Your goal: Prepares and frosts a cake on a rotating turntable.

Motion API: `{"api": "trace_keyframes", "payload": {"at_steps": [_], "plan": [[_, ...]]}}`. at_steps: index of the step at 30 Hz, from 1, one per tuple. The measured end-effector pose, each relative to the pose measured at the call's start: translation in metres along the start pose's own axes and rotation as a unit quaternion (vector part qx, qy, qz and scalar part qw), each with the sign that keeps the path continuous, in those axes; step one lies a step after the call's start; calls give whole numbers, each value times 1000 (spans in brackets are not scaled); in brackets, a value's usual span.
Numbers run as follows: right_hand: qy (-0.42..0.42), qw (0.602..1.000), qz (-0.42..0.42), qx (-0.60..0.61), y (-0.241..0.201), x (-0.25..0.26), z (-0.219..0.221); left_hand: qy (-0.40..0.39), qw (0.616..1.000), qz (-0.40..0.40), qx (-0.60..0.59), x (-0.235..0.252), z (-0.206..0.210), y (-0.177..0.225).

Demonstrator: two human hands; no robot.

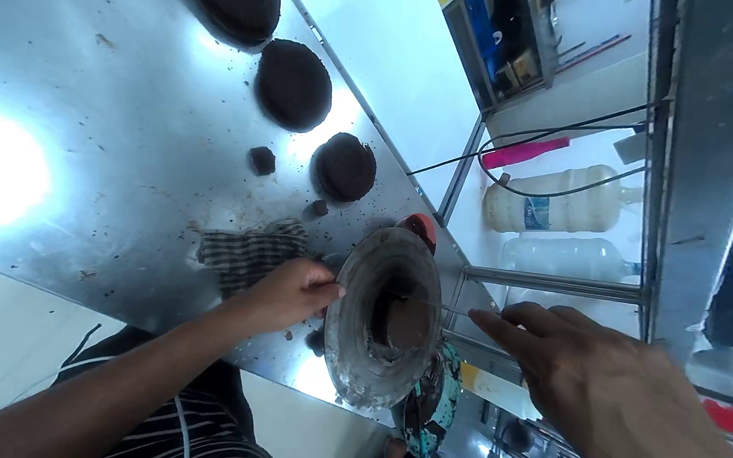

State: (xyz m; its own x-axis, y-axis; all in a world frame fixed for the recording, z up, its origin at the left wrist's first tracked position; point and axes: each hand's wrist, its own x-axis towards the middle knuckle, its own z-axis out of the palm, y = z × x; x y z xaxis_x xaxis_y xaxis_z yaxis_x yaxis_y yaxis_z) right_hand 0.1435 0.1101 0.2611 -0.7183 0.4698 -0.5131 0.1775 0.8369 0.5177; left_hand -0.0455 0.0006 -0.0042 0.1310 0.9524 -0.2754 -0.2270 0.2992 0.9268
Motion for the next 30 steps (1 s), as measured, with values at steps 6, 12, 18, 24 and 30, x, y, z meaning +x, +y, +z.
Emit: {"api": "trace_keyframes", "payload": {"at_steps": [6,12,18,24,30], "plan": [[-20,999,26,23,-10,-6,-4,3,1000,-1,4,-2,1,-3],[-19,999,25,19,-11,-1,-8,-112,994,-5,8,-15,3,-11],[-17,1000,-15,18,-15,6,-21,-39,999,1,32,-2,-5,-3],[39,999,-23,-6,3,14,-7,-60,998,-7,27,-7,-3,-4],[10,1000,-3,-22,1,13,-8,-52,998,-15,26,-6,-2,-2]]}}
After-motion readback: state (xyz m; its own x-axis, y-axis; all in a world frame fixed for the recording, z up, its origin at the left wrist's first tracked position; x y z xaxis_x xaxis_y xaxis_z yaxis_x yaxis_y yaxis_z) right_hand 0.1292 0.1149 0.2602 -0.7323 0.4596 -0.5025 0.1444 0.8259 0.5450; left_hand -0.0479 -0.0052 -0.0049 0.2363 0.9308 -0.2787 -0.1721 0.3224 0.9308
